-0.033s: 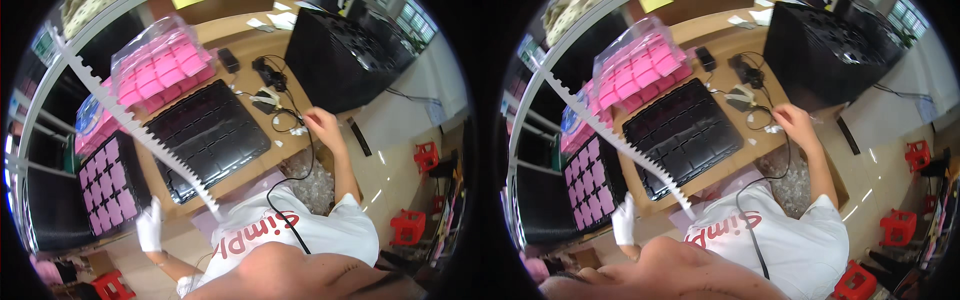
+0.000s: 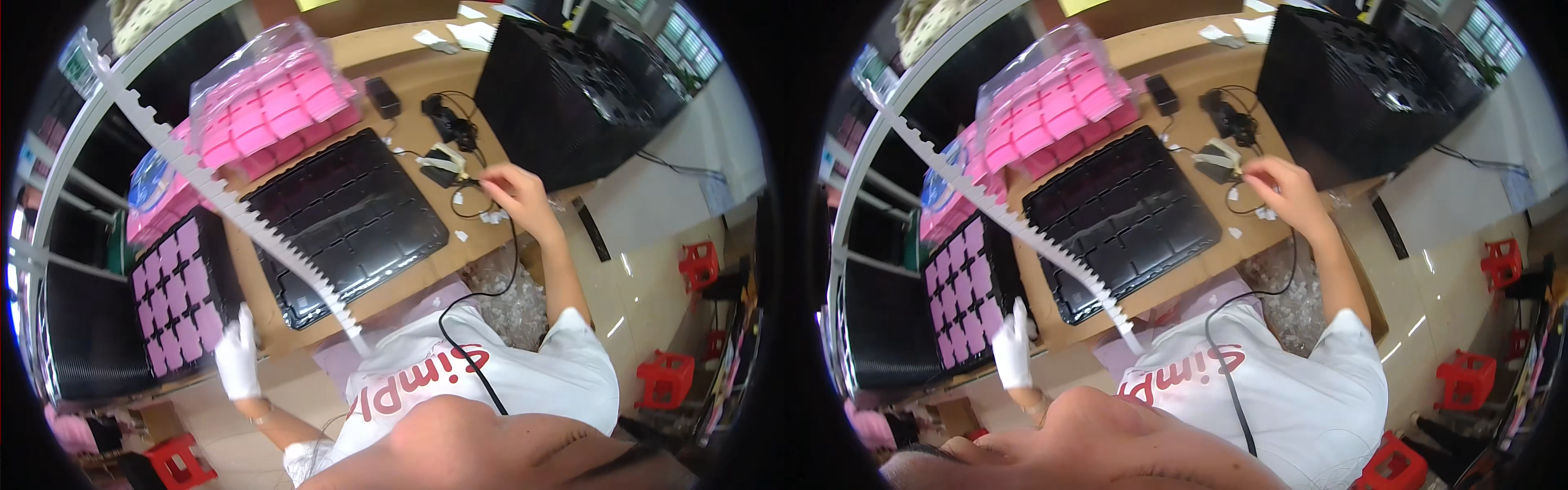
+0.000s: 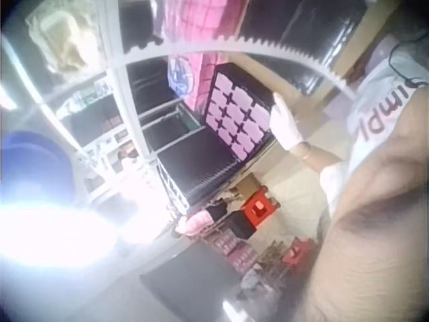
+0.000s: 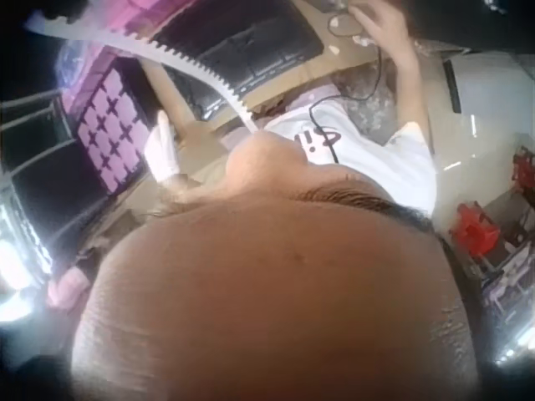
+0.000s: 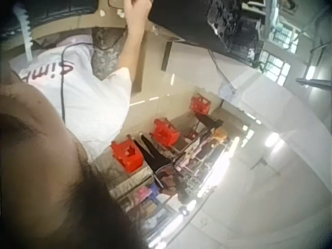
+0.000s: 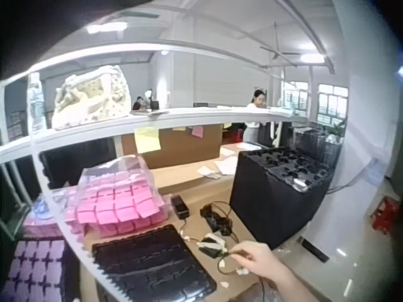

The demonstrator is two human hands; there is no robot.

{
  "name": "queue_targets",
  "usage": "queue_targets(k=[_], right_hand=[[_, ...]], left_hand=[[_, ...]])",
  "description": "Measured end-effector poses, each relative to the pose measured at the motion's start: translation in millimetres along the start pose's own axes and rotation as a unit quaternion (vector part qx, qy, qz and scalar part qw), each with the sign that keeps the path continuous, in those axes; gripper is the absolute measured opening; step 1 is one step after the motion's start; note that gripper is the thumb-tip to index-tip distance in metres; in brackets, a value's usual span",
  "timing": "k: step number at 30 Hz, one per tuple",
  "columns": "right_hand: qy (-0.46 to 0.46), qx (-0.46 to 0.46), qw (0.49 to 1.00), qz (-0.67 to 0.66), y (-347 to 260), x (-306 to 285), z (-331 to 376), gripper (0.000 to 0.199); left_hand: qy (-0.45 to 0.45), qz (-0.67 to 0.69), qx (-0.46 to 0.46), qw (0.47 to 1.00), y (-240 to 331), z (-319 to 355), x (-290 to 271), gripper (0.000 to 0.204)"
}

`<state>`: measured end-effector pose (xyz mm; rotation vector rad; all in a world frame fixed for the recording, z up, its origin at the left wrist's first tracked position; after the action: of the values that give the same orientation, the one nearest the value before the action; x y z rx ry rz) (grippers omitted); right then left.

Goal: The person assembles black plastic trays by placing pink foam inserts into them. They repeatedly pick up a foam insert, place it into a tray, and then use a white serrated plastic strip to press down and secure the insert. The process is repeated for multiple trays on a workbench.

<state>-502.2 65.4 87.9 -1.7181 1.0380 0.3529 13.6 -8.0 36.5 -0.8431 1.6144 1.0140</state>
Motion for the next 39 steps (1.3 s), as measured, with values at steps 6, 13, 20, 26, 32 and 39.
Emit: queue_targets(k=[6,13,20,26,32,39], right_hand=[[-0.03,-0.334,0.942,0.013,-81,147,-192,0.014],[-0.039,-0.372,0.92,0.119,-83,284,-304,0.023],[-0.256,-0.239,0.935,0.05,-71,284,-341,0.02],[-0.267,-0.211,0.937,0.077,-67,289,-346,0.019],[0.147,-0.288,0.945,-0.041,-92,245,-300,0.018],[0.169,-0.172,0.97,0.011,-51,197,-202,0.04]], left_hand=[[0.058,0.265,-0.111,0.956,66,-168,0,0.038],[0.038,0.346,-0.096,0.932,60,-305,70,0.066],[-0.017,0.564,-0.127,0.816,49,-348,88,0.061],[-0.094,0.566,-0.107,0.812,49,-339,101,0.063],[-0.025,0.751,-0.133,0.646,38,-306,91,0.095],[0.171,0.9,-0.198,0.349,20,-234,42,0.107]])
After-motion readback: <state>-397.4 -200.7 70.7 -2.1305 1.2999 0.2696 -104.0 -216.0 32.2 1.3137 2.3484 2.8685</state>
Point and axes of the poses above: each hand's wrist, its own z-axis away from the middle knuckle, its own x-axis out of the palm, y = z × x, the point moved 4 cm from there along -z, towards the middle knuckle, and after that the axes turned 6 degrees about z, right-handed, at the moved point
